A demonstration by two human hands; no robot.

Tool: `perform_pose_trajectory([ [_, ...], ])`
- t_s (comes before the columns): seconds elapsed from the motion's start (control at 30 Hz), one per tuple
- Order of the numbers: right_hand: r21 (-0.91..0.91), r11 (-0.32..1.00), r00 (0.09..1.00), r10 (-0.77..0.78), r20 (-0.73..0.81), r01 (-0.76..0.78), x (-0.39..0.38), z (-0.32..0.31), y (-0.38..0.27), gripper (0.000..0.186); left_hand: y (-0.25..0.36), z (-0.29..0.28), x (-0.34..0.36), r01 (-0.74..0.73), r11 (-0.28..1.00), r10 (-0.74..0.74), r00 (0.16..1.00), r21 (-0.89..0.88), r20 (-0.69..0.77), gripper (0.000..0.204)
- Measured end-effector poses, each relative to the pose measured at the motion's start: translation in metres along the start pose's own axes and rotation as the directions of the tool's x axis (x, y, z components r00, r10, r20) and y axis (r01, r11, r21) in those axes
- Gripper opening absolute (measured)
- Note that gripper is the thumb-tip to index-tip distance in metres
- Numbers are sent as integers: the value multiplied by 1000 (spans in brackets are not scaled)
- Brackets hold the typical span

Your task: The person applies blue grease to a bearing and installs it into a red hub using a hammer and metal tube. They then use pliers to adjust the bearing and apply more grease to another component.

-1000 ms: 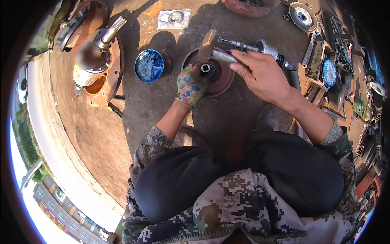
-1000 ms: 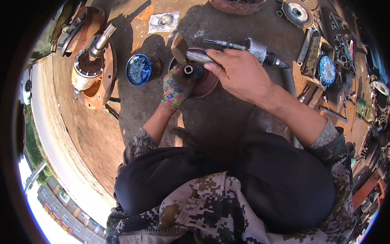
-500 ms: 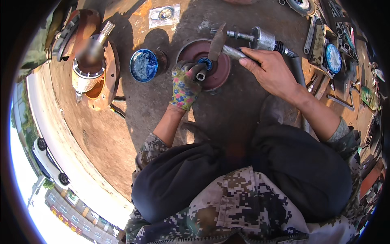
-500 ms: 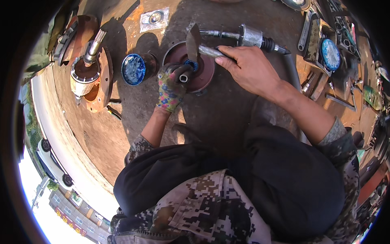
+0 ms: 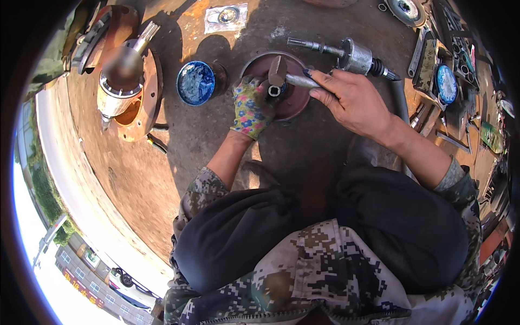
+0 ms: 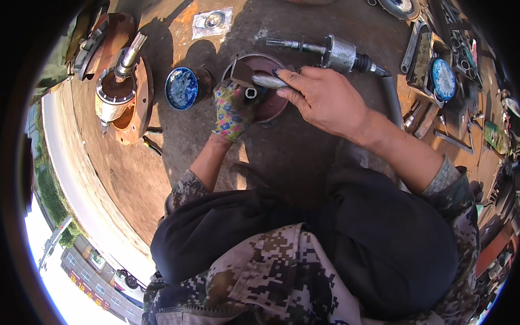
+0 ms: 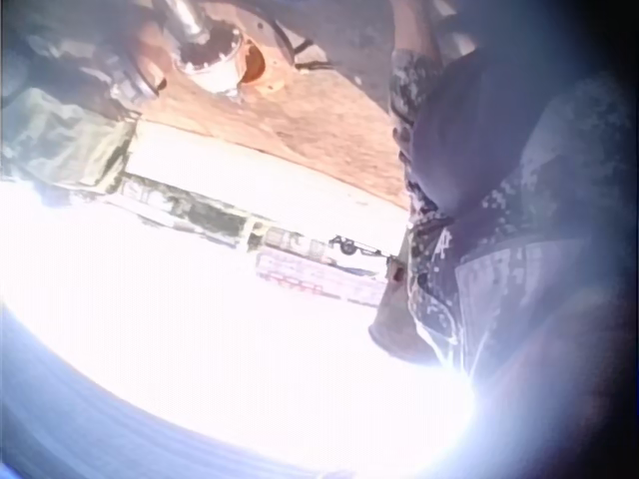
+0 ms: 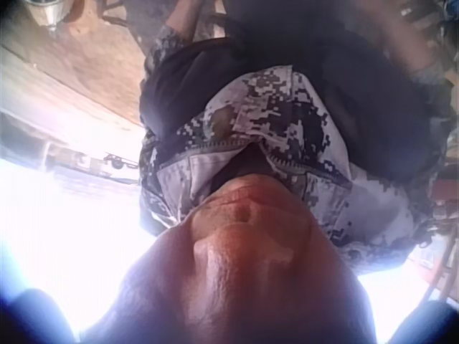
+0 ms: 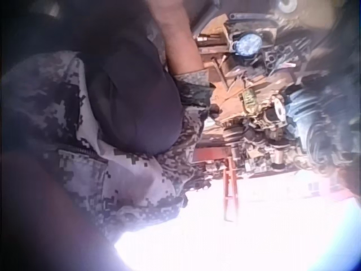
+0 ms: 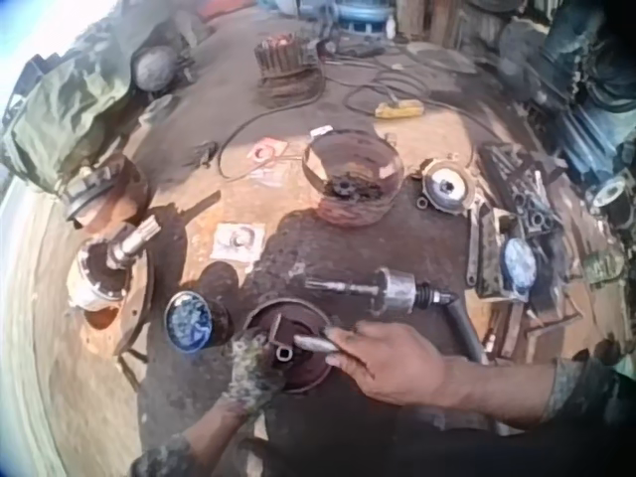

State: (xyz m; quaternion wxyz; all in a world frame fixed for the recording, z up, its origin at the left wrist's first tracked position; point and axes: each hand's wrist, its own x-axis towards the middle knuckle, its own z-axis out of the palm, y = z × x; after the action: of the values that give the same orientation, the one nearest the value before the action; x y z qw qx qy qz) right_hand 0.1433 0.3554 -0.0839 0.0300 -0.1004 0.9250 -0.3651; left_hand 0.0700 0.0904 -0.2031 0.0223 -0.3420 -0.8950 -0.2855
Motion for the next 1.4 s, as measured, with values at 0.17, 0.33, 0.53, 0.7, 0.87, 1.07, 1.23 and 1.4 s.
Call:
perform_pose_trajectory([
  [0.17, -105, 994, 998, -26, 59, 32, -1, 12, -4, 40, -6, 4, -7, 2, 999, -2, 1000, -36, -3, 17],
  [0.33, -35, 997, 998, -63, 6, 63, -4, 2, -17, 39, -7, 5, -12, 45, 999, -44, 999, -26, 29, 22],
  [0.53, -186, 982, 991, -8, 134, 33, -1, 6, -18, 41, -4, 6, -4, -23, 1000, 23, 1000, 4, 15, 22],
  [0.7, -6, 1000, 999, 24, -22, -25, 1, -4, -10, 45, -15, 1, -10, -72, 997, 71, 997, -18, -34, 40],
  [0.87, 87, 988, 980, 140, -144, -128, 1, -9, 15, 47, -2, 4, -6, -11, 999, 15, 992, 32, -122, 44],
  [1.07, 127, 973, 979, 198, -40, -191, 3, -9, 12, 49, 2, 4, -1, 37, 996, -29, 995, 77, -97, 42],
  [1.23, 132, 981, 988, 146, -42, -139, 7, -3, 13, 48, 9, -3, 8, 157, 982, -162, 986, 104, 42, 31],
  [1.4, 40, 995, 995, 94, -27, -93, 10, -5, 11, 45, 15, 2, 15, 225, 964, -239, 966, 140, 95, 28],
])
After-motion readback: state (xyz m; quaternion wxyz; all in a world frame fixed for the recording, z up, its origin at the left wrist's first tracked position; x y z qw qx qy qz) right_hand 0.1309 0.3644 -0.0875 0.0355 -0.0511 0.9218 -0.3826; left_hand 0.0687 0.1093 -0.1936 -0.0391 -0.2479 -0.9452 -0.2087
